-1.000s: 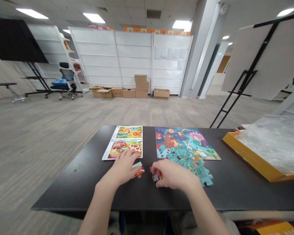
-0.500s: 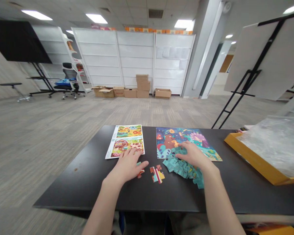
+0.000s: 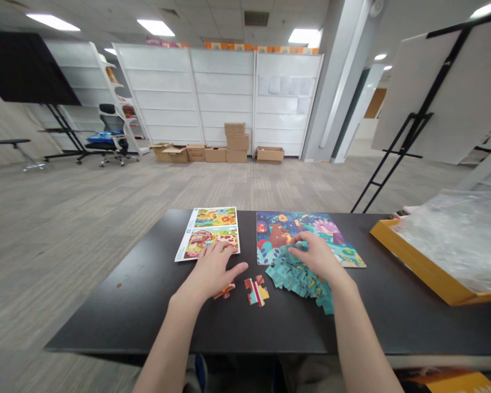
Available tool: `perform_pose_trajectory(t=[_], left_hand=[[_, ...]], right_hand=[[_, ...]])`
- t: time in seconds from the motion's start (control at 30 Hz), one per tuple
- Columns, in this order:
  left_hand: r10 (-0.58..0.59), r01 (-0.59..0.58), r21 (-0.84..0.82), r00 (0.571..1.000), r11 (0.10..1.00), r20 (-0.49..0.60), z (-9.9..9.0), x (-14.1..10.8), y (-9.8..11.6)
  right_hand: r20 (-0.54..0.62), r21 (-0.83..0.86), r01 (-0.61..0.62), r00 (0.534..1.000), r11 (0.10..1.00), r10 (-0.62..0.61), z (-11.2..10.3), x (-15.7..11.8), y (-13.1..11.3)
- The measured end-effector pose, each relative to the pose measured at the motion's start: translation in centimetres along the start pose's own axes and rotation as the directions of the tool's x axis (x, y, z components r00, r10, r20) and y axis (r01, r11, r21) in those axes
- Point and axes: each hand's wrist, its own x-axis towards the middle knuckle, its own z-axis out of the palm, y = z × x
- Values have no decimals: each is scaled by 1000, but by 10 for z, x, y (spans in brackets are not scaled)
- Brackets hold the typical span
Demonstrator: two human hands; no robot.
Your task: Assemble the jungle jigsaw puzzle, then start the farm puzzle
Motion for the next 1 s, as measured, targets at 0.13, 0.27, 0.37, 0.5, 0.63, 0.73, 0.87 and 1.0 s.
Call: perform_pose_trajectory(t=[0.13,0.27,0.37,0.5,0.63,0.73,0.87,1.0], left_hand=[[22,-38,-159,994,987,-103,-7,1,0],[-61,6,-474,993,881,-100,-15,-2,12],[-38,47,-768,999,639,30,-19,-4,27],[-10,181,-920,982,348,189,-23,-5,40],[-68,202,-955,979,217,192,-22,-5,37],[-131,213,-937,974,278,182,-19,-4,28],[-96,153,-889,988,432,124,-16,-4,16],[4,75,-795,995,602,97,-14,-4,10]], right_hand=[[35,137,15,999,990,-20,-11,-4,-7],[-66,230,107,993,967,-94,-19,-11,-24],[-64,276,284,959,918,-277,-14,-16,-45],[-8,316,471,869,823,-494,6,-21,-73],[44,337,500,838,798,-544,20,-23,-84],[65,299,517,828,802,-557,18,-22,-80],[28,61,370,928,927,-372,6,-16,-60],[104,-140,153,985,978,-139,2,-15,-38]])
